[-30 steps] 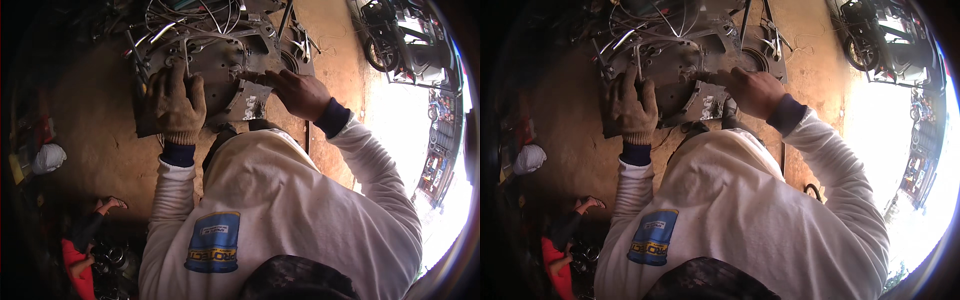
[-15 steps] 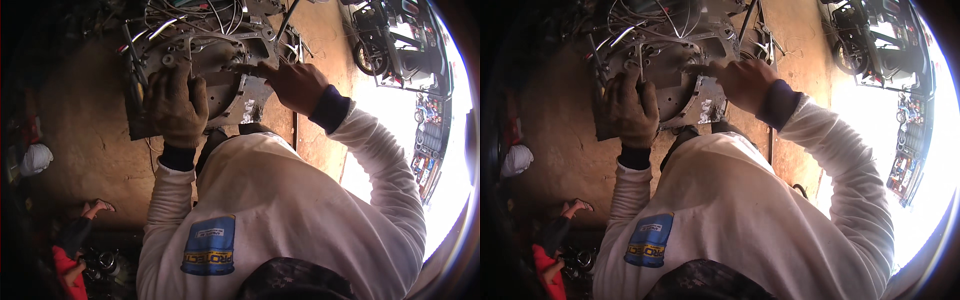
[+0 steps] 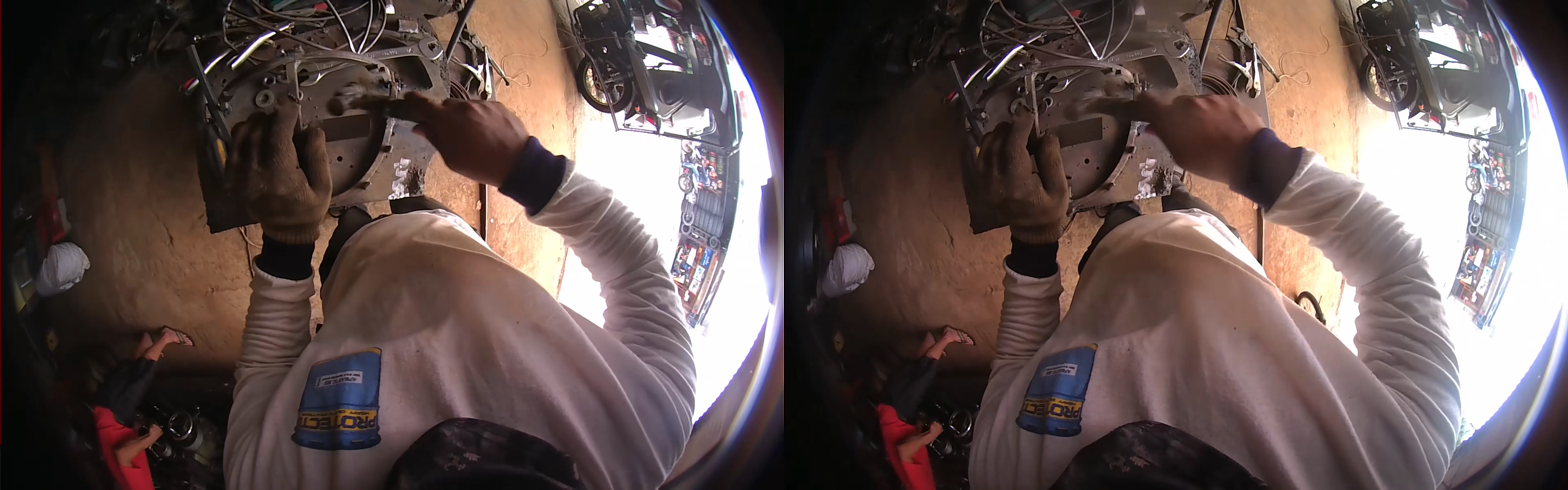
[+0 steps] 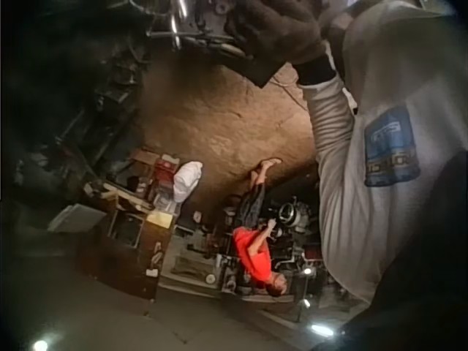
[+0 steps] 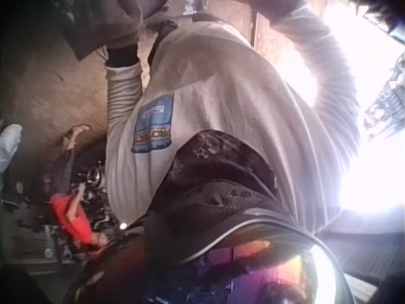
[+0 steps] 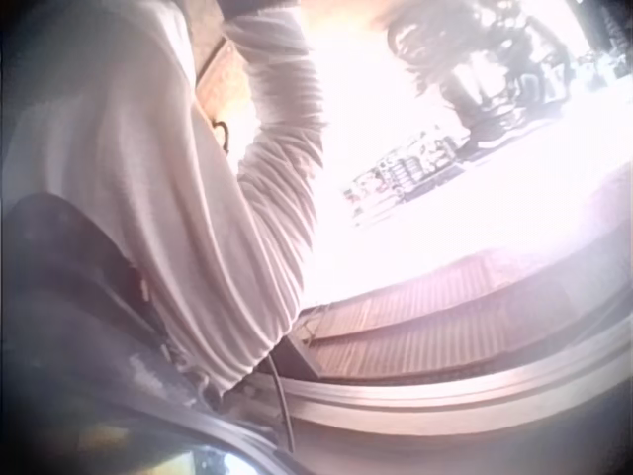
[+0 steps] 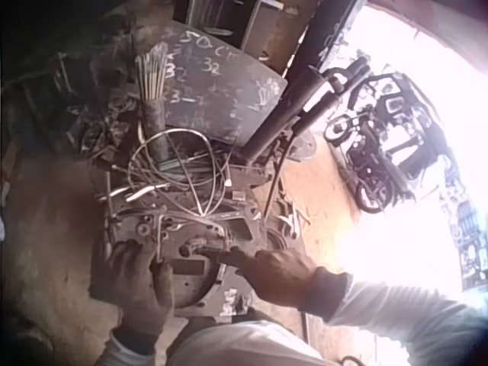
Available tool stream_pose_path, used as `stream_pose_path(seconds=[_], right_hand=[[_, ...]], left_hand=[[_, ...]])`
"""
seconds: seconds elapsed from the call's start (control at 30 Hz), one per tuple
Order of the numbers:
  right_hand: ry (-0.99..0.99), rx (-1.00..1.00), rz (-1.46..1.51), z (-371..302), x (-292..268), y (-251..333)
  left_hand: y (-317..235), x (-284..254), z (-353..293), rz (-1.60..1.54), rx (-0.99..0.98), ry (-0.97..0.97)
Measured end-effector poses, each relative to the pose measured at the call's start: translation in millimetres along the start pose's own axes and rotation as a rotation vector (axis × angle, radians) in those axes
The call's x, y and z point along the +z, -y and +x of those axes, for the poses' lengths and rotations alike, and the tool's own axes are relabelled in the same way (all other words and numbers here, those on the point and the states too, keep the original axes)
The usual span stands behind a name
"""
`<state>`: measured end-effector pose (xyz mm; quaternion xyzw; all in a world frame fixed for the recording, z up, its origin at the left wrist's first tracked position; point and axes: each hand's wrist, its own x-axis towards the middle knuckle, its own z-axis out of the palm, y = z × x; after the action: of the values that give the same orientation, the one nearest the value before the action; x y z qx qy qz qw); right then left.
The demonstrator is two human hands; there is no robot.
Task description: The person welds a metal frame using a handheld welding torch, creating bright sparks. They then use an angle grinder to smooth the welded area, generating a shower of sparks. The person also uses a hammer to tap the metal frame and a wrench to adjust components.
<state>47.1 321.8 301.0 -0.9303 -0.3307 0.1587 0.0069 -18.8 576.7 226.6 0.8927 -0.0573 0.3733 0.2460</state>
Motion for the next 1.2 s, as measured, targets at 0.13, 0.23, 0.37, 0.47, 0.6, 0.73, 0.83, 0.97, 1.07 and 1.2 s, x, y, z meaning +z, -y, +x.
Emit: stream_pose_path(seconds=[0.13,0.23,0.37,0.47,0.6,0.73,0.83,0.97,1.07,1.2], right_hand=[[-0.208,-0.138,0.023,-1,-2,2],[-0.080,-0.022,0.115,3,-18,11],[-0.099,-0.045,0.128,4,-14,19],[-0.101,-0.047,0.133,4,3,12],[-0.089,-0.096,0.058,3,-7,5],[-0.146,-0.119,0.056,21,-19,6],[-0.183,-0.155,0.126,24,-21,9],[-0.020,-0.092,0.191,10,-14,7],[0.058,-0.185,-0.089,-1,-30,-12],[0.062,-0.096,0.011,7,-18,-20]], left_hand=[[-7,-4,1,0.021,-0.041,0.025],[-7,-1,-1,0.038,-0.041,0.012],[-6,-3,-1,0.041,-0.022,0.004],[-5,-2,-3,0.055,-0.030,-0.007],[-4,-2,-2,0.023,-0.018,-0.012],[-6,-2,0,0.026,-0.016,-0.005],[-6,-1,-1,0.053,0.003,-0.017],[-3,2,1,0.030,0.057,-0.076],[-7,-2,1,0.018,0.005,-0.022],[-5,2,-4,0.034,-0.010,-0.019]])
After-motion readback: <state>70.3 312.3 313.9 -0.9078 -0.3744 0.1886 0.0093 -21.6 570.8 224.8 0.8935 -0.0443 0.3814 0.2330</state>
